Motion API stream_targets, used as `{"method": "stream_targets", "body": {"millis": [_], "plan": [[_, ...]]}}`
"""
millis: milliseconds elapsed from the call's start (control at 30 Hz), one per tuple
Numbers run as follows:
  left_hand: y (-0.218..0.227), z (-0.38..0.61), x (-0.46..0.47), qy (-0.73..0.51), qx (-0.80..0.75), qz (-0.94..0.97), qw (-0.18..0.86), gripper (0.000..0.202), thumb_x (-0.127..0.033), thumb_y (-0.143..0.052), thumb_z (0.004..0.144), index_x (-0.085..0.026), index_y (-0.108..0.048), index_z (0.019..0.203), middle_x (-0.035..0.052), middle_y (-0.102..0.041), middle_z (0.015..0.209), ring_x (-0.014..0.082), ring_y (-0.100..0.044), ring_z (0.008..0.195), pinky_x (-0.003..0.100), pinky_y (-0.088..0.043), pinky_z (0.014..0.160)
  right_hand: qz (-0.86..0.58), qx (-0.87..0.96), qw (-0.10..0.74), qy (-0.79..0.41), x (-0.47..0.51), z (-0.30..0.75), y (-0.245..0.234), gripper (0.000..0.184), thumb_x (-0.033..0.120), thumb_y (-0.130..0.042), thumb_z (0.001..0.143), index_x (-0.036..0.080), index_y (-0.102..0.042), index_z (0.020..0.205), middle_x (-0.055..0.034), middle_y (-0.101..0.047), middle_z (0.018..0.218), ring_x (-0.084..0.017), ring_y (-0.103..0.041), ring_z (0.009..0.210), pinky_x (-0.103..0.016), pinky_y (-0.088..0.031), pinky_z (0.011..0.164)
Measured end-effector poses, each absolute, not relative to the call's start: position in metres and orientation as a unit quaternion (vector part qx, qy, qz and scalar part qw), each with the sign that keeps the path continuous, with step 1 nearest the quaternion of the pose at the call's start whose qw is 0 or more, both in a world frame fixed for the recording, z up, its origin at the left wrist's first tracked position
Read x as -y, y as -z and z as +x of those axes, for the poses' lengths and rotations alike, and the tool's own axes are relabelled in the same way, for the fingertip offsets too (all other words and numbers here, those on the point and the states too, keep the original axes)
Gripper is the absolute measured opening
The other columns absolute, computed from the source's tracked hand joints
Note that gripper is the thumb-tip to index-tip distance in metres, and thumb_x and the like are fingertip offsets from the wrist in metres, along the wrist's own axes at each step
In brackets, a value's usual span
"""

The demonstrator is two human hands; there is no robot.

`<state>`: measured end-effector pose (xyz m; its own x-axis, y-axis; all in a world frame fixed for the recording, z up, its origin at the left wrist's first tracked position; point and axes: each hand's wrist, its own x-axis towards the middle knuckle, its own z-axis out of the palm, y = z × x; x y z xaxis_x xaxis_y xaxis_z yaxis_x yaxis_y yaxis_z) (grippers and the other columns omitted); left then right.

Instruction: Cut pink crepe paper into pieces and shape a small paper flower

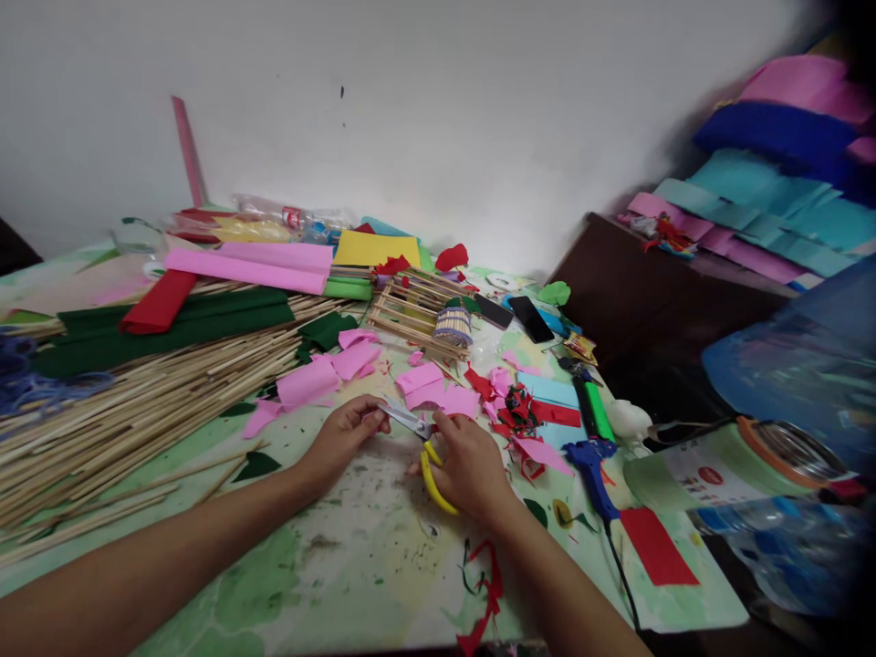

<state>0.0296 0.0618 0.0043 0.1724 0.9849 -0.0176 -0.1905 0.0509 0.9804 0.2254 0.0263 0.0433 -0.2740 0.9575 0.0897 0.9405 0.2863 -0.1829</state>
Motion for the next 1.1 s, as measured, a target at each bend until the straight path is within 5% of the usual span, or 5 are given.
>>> {"method": "stream_targets", "body": {"millis": [1100], "plan": [[0.0,0.029,-0.062,-0.487,-0.398,0.487,0.606,0.016,-0.033,-0.064,0.075,-0.017,-0.061,0.076,0.0011,-0.061,0.07,0.0155,-0.055,0.07,0.025,-0.042,0.068,-0.551,0.826,0.103,-0.054,-0.025,0.227,-0.033,0.046,0.053,-0.053,0.078,0.019,-0.053,0.109,-0.0056,-0.062,0.084,-0.02,-0.058,0.076,-0.027,-0.037,0.063]]}}
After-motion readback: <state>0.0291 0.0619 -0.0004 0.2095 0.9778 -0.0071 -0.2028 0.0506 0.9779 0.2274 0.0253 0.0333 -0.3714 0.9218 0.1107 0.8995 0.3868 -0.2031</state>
